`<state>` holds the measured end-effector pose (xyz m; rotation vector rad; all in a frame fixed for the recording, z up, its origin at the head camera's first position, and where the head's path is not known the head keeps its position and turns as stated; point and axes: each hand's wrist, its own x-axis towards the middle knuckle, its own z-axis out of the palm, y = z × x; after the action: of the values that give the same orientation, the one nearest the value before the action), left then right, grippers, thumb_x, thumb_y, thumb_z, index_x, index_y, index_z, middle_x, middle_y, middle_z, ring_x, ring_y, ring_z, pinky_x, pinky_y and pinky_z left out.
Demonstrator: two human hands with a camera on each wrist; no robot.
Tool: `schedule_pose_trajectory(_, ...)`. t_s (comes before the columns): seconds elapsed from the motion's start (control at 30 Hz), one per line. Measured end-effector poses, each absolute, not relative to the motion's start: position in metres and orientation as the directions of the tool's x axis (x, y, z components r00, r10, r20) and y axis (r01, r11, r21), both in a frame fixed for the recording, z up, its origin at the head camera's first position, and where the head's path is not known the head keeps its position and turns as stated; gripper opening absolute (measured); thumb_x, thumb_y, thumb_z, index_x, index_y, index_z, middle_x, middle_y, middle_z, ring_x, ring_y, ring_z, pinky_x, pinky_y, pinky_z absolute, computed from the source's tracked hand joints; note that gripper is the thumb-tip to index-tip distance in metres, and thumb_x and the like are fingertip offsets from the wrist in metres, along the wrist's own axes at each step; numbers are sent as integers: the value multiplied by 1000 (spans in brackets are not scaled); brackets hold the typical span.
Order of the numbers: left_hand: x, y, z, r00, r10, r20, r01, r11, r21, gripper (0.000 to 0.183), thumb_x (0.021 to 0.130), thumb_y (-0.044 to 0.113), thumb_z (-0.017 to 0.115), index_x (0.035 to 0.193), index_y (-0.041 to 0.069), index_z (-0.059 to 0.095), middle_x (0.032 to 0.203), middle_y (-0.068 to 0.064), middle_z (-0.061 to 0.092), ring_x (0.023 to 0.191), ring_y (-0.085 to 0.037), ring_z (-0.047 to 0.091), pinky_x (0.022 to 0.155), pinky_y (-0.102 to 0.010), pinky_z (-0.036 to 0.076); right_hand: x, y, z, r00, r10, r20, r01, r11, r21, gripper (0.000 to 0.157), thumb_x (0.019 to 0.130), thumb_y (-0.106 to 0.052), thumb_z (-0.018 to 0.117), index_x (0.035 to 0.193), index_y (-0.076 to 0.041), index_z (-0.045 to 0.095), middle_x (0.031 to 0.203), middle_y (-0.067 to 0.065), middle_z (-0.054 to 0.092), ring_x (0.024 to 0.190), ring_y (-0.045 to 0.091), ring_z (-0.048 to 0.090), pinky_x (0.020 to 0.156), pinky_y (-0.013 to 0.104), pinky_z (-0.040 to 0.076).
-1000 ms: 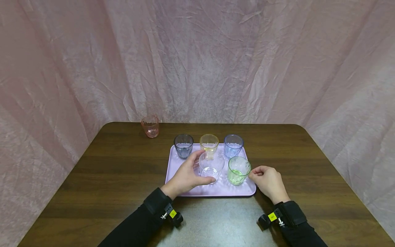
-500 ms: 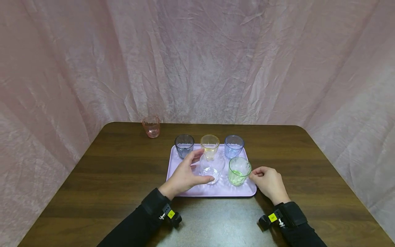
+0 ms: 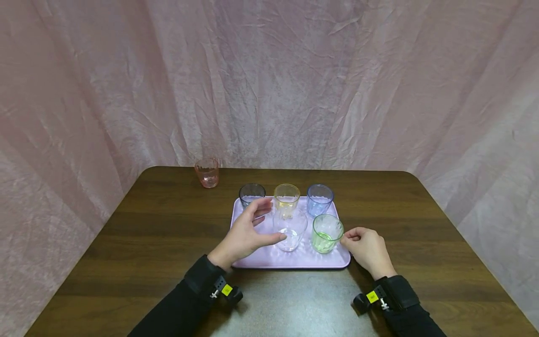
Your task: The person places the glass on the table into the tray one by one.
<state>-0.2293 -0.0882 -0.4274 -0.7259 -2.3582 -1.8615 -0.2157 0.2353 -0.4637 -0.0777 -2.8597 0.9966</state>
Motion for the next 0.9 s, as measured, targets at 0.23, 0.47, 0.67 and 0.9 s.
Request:
schedule_pose_trajectory(0.23,-228,-96,-419,-893,316,319,380,155,912,87,73,15,90,143,3,39,134,-6,49,125,-23,44,105,-50,36,-216,236,-465,-992,82,91,8,784,-621,13,86,-21,72,87,-8,73,77,2,68,67,18,55,57,31,44)
schedule_pose_trajectory(0.47,-230,-103,-412,-876,314,366,418,119,901,82,73,7,89,140,5,42,134,-6,50,123,-21,47,103,-51,38,-216,236,-464,-993,84,88,11,781,-624,13,86,-21,72,87,-8,73,77,2,68,67,18,55,58,31,44)
schedule_pose_trajectory(0.67,-233,-109,-407,-869,311,386,439,120,891,82,74,7,89,140,-1,41,132,-8,52,123,-25,47,103,-52,39,-215,236,-464,-993,83,79,15,780,-625,14,87,-21,71,88,-7,73,77,2,67,67,19,55,58,31,44)
schedule_pose_trajectory(0.9,-237,-118,-396,-858,294,420,465,102,879,77,76,4,87,138,-5,42,130,-18,52,120,-31,48,101,-53,40,-215,235,-464,-993,87,78,19,780,-626,13,86,-21,71,87,-7,72,77,2,67,67,19,55,58,31,44)
